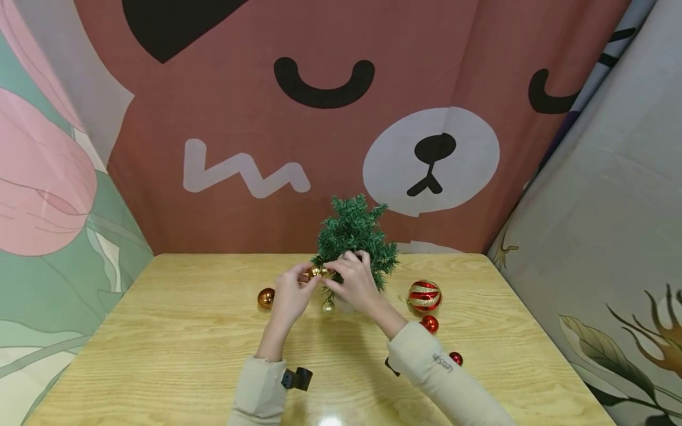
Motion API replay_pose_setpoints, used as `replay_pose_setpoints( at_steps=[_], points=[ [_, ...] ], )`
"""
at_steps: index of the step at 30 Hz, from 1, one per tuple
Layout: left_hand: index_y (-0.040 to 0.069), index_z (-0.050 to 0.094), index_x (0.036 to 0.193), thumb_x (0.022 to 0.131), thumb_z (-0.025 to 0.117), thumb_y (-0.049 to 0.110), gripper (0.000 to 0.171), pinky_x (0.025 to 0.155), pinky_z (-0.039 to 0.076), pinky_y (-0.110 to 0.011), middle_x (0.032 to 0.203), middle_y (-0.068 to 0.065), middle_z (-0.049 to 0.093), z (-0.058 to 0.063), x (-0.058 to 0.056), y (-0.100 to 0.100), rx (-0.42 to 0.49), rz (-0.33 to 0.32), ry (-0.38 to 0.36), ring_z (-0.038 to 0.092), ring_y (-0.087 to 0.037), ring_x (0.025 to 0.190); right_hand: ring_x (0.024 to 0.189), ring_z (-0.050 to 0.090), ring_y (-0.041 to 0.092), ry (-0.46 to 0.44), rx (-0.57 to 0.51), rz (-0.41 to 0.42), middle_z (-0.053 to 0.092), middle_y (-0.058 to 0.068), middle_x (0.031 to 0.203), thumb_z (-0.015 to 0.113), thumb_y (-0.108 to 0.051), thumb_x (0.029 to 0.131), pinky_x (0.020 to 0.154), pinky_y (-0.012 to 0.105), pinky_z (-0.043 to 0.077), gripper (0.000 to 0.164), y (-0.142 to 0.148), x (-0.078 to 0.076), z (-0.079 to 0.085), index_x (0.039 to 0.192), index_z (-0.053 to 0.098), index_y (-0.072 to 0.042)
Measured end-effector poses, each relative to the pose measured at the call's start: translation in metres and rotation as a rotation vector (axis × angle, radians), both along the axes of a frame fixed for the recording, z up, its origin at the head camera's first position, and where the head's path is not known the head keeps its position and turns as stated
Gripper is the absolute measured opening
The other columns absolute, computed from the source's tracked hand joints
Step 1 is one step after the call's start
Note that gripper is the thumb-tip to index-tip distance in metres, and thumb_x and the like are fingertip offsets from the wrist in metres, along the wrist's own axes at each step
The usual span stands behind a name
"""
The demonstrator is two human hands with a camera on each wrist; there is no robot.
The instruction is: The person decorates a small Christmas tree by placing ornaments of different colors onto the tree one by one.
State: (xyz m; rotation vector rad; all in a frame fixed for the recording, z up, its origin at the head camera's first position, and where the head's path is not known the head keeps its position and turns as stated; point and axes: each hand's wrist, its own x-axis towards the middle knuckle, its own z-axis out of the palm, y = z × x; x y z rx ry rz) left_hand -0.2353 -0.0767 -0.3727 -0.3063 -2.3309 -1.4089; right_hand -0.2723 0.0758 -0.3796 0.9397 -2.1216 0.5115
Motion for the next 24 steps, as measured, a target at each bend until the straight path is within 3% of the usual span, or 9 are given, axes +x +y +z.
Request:
replay_pose_setpoints(
  at_steps=[12,24],
  points=[
    [-0.009,0.061,0.104,0.080,0.066,0.006,0.028,0.056,0.050,-0.026,0.087,-0.017,0.064,-0.001,0.001,-0.002,0.017,-0.011,0.021,0.060,-0.022,0.070,0.072,0.054,0.013,0.004,-0.054,0.041,0.067,-0.001,0.076,0.076,-0.011,0.069,0.080,0.047,0.035,0.018,0.002,0.001,0.000,0.087,0.072,-0.008],
    [-0.004,0.062,0.106,0.081,0.065,0.007,0.028,0.057,0.050,-0.029,0.090,-0.016,0.063,-0.006,0.001,-0.008,0.027,0.014,-0.032,0.059,-0.023,0.072,0.070,0.056,0.013,-0.003,-0.101,0.055,0.065,-0.002,0.074,0.073,-0.004,0.072,0.077,0.045,0.037,0.008,0.013,-0.001,0.008,0.076,0.068,-0.009]
  ],
)
